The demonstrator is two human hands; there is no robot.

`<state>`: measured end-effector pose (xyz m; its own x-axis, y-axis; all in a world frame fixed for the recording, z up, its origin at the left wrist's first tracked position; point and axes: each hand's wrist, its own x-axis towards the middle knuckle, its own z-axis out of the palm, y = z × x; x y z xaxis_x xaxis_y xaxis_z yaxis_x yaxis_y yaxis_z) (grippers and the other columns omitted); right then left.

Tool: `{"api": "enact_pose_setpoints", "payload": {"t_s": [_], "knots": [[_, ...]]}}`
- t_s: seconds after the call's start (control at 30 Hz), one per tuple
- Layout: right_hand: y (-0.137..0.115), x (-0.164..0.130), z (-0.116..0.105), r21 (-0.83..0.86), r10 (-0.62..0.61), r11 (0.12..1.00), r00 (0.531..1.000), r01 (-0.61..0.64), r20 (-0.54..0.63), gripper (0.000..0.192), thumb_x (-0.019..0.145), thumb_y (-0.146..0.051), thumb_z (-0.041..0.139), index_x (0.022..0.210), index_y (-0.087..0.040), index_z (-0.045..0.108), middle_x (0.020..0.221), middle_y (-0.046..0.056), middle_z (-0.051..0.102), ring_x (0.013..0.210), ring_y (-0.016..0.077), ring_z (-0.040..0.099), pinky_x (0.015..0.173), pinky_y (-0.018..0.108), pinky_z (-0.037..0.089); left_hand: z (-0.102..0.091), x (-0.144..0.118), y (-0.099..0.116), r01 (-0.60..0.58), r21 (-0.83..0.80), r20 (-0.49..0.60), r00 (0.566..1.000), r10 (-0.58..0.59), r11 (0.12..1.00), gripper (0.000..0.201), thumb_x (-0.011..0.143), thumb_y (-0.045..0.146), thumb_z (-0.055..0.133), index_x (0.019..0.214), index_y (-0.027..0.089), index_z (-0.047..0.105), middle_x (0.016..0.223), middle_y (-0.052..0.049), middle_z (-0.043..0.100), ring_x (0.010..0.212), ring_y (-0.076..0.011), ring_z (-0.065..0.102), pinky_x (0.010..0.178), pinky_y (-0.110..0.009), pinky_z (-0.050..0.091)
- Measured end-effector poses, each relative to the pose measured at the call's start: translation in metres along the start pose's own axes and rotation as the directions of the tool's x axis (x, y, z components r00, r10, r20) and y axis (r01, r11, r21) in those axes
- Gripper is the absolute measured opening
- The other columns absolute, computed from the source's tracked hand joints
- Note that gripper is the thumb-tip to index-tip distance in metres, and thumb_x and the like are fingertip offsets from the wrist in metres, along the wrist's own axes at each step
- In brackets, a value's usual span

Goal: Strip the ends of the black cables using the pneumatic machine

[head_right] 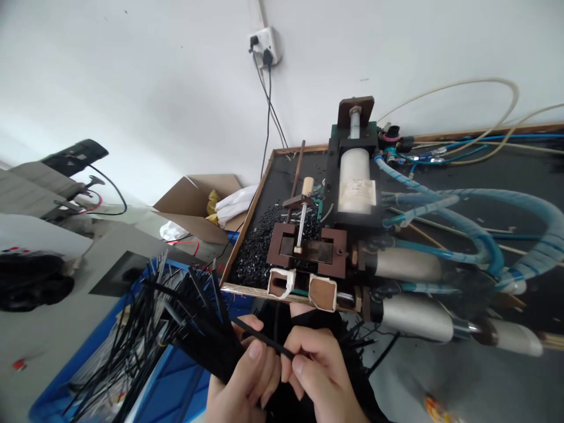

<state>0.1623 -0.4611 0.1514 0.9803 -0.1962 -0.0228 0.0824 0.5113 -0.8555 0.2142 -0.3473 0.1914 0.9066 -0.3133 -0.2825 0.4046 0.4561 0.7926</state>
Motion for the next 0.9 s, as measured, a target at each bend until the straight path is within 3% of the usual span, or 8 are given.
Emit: {"api": "enact_pose_setpoints", "payload": {"t_s": [0.17, 0.4, 0.7, 0.9], "knots": [[0.001, 0.013, 0.01, 0.252, 0.06, 0.967, 0.99, -0.026, -0.127, 0.034, 0.096, -0.043, 0.069, 0.073, -0.018, 0.067, 0.057, -0.003, 0.05, 0.049, 0.0122, 0.039, 0.053, 0.028, 0.027, -0.002, 0.002, 0.001, -0.003, 0.001, 0.017, 1.0, 0.003, 1.0, 0.024, 0.09, 0.037, 0.085, 0.106, 0.023, 0.074, 0.049, 0.012, 0.035, 0.042, -0.0038, 0.02, 0.043, -0.016, 0.025], [0.006, 0.017, 0.016, 0.296, 0.17, 0.948, 0.972, -0.118, -0.16, 0.031, 0.095, -0.045, 0.075, 0.083, -0.016, 0.074, 0.054, -0.004, 0.053, 0.05, 0.0114, 0.044, 0.052, 0.024, 0.029, -0.003, 0.001, 0.001, 0.085, 0.037, -0.027, 0.996, -0.084, 0.996, 0.03, 0.083, 0.039, 0.091, 0.077, 0.02, 0.068, 0.047, 0.011, 0.033, 0.04, -0.0042, 0.02, 0.042, -0.018, 0.023], [0.006, 0.016, 0.021, 0.333, 0.207, 0.93, 0.97, -0.155, -0.126, 0.033, 0.095, -0.047, 0.075, 0.081, -0.017, 0.07, 0.053, -0.004, 0.053, 0.049, 0.012, 0.047, 0.05, 0.023, 0.035, -0.004, -0.002, 0.003, 0.101, 0.035, -0.011, 0.995, -0.101, 0.994, 0.033, 0.083, 0.038, 0.091, 0.075, 0.021, 0.064, 0.046, 0.011, 0.034, 0.04, -0.0051, 0.026, 0.045, -0.019, 0.025], [0.008, 0.016, 0.022, 0.363, 0.201, 0.922, 0.968, -0.136, -0.148, 0.03, 0.092, -0.044, 0.076, 0.079, -0.017, 0.073, 0.053, -0.004, 0.05, 0.048, 0.0126, 0.043, 0.048, 0.023, 0.039, -0.006, -0.002, -0.002, 0.086, 0.004, 0.047, 0.995, -0.086, 0.996, 0.028, 0.086, 0.038, 0.089, 0.077, 0.021, 0.068, 0.044, 0.011, 0.033, 0.04, -0.0049, 0.021, 0.046, -0.02, 0.021]]}}
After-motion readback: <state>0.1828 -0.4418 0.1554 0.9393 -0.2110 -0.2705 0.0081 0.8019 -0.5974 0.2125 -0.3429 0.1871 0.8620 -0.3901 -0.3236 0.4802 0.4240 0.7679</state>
